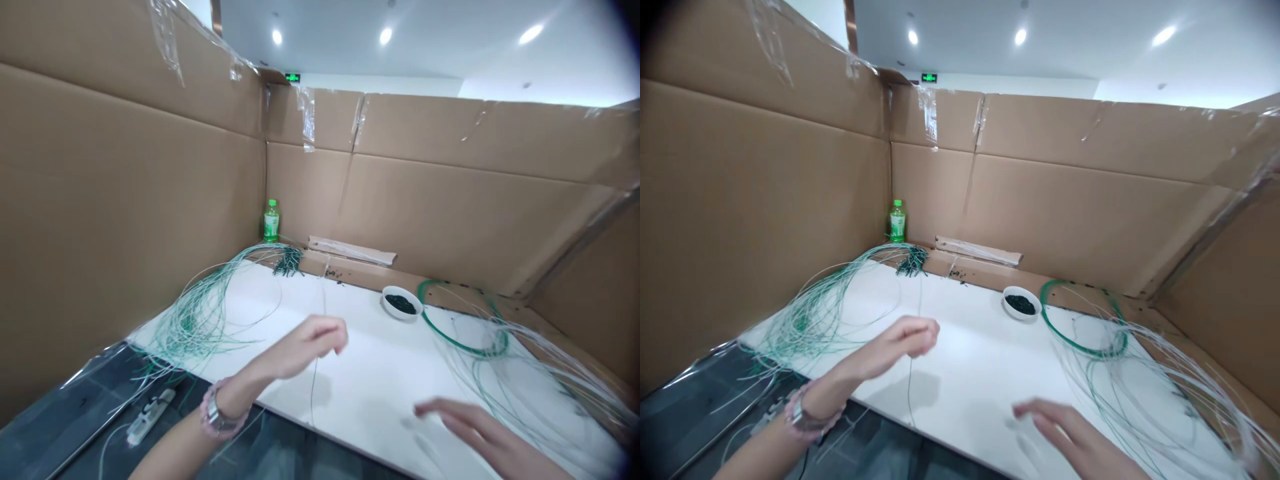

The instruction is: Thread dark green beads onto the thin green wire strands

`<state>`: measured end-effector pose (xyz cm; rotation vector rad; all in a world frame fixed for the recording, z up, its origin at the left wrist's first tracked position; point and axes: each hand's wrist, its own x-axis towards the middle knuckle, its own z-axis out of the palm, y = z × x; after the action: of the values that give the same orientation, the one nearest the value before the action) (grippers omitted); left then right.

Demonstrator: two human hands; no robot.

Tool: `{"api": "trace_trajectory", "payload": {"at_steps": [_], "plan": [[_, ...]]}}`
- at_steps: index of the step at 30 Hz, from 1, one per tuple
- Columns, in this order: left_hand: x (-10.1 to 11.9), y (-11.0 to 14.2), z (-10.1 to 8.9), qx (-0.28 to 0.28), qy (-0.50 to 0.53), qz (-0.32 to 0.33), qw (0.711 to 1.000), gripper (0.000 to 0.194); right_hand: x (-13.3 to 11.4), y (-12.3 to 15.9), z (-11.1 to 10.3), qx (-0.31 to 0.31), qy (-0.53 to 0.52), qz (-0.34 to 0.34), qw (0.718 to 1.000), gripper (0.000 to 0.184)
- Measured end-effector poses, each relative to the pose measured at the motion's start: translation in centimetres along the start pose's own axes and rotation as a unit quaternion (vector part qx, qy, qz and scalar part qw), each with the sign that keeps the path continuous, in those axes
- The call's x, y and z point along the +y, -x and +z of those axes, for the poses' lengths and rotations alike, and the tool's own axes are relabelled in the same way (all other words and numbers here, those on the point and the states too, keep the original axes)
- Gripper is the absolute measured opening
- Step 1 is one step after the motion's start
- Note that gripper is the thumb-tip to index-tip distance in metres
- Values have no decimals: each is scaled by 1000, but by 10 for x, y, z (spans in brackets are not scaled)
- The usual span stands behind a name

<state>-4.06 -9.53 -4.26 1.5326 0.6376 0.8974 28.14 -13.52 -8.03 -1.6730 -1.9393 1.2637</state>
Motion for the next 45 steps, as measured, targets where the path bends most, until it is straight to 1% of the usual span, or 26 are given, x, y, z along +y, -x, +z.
{"api": "trace_trajectory", "payload": {"at_steps": [1,2,3,4,6,8,9,10,12,14,16,18,19,21,23,26,28,29,30,31,33,34,36,37,40,45], "plan": [[0,3,11,-41,-68,-14,997,28,-18,-9,10,21,-66,-23,997,41],[1,5,21,-75,-120,-25,990,26,-37,-19,20,14,-146,-73,987,41],[1,8,28,-97,-150,-34,983,25,-54,-29,30,-22,-224,-129,966,39],[0,11,34,-109,-170,-40,979,24,-70,-38,40,-47,-253,-151,955,37],[-3,15,40,-114,-197,-48,973,24,-92,-53,59,-80,-294,-170,937,38],[-9,19,41,-117,-206,-64,969,24,-105,-62,71,-92,-349,-180,915,35],[-13,20,40,-118,-200,-77,969,23,-109,-65,74,-92,-384,-181,901,34],[-17,22,39,-121,-188,-91,971,23,-112,-67,74,-84,-424,-181,883,33],[-26,26,35,-123,-147,-104,976,24,-116,-72,63,-53,-506,-182,841,31],[-35,29,32,-127,-88,-107,982,30,-121,-77,42,-4,-572,-193,798,31],[-43,32,28,-130,-22,-111,985,36,-125,-81,17,56,-614,-216,757,31],[-49,34,25,-126,27,-112,985,41,-128,-81,0,108,-635,-235,728,33],[-52,35,22,-118,38,-101,987,43,-128,-80,-5,123,-639,-239,720,34],[-54,38,14,-85,29,-64,994,44,-127,-74,-4,139,-638,-239,718,34],[-53,42,4,-22,6,-32,999,40,-123,-64,4,146,-632,-237,723,30],[-45,42,-8,128,12,0,992,34,-119,-48,24,154,-619,-244,731,13],[-36,35,-5,223,43,35,973,30,-118,-43,39,153,-605,-247,742,16],[-31,29,0,253,55,54,964,29,-118,-42,48,155,-596,-250,747,20],[-27,22,8,266,60,73,959,27,-119,-42,57,161,-587,-255,751,22],[-23,14,18,263,61,93,958,26,-120,-43,65,172,-580,-263,752,23],[-19,-2,36,234,54,122,963,24,-122,-45,82,213,-561,-286,747,24],[-19,-10,44,226,45,134,964,24,-122,-47,89,244,-547,-294,745,26],[-20,-20,56,226,15,149,963,23,-123,-49,98,292,-515,-290,752,31],[-22,-23,59,232,-6,152,961,23,-123,-49,101,303,-505,-285,756,34],[-26,-25,62,238,-75,148,957,21,-124,-50,105,292,-506,-281,762,40],[-26,-22,63,219,-149,147,953,20,-125,-51,107,269,-505,-299,764,45]]}}
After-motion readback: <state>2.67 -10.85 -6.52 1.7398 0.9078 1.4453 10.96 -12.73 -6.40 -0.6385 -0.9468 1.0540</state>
